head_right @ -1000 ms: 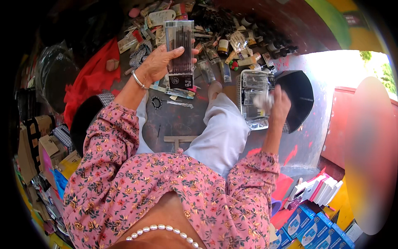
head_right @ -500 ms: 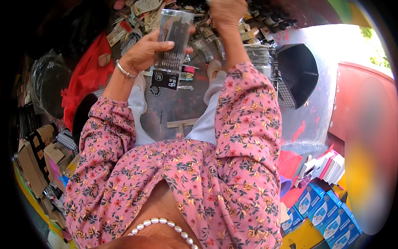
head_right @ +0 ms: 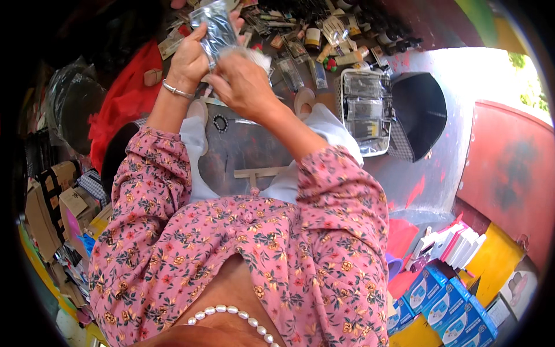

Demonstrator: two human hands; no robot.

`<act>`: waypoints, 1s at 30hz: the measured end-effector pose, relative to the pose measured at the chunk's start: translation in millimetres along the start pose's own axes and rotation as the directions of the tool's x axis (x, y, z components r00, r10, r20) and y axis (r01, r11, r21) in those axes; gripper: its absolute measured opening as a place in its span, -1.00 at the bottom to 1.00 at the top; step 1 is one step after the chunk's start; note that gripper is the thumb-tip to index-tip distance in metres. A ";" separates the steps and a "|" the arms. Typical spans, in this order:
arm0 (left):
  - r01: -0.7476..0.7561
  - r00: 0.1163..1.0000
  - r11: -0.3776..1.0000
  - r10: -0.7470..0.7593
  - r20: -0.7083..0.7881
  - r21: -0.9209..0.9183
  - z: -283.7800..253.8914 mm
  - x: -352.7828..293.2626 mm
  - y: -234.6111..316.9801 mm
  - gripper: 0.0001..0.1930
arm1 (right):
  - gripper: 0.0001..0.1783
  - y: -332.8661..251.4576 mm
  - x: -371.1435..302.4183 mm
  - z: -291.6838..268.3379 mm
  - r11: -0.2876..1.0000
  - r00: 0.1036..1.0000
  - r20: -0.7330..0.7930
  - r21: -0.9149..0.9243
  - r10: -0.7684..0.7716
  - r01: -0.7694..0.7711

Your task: The person handles various small packaged items and products by hand, picking them up from a cluttered workspace and placing them into a small wire basket.

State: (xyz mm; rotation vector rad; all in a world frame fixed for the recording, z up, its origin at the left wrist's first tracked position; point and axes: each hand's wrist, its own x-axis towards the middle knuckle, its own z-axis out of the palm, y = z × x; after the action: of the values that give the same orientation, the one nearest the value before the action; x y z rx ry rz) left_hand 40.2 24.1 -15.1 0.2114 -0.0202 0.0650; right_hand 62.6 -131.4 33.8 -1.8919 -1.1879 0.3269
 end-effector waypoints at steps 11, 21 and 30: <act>0.101 0.991 0.965 -0.077 -0.108 0.241 40.3 -4.6 4.1 -0.50 | -0.59 33.5 23.4 -67.9 0.541 0.753 0.185 0.590 0.632 -0.599; 0.093 0.936 0.699 0.182 -0.302 0.710 36.6 -5.4 -22.2 -0.60 | -0.73 31.8 26.9 -47.7 0.720 0.820 0.137 0.415 0.555 -0.556; 0.155 0.943 0.952 -0.063 -0.327 0.263 25.4 -10.2 -33.7 -0.54 | -0.59 28.6 30.9 -17.1 0.823 0.931 -0.010 0.472 0.364 -0.317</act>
State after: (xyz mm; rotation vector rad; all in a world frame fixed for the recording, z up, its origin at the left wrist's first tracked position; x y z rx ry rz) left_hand 32.0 -14.8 2.4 0.4894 0.3229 -0.0114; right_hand 106.2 -119.9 28.4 -1.6575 -0.6187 0.6447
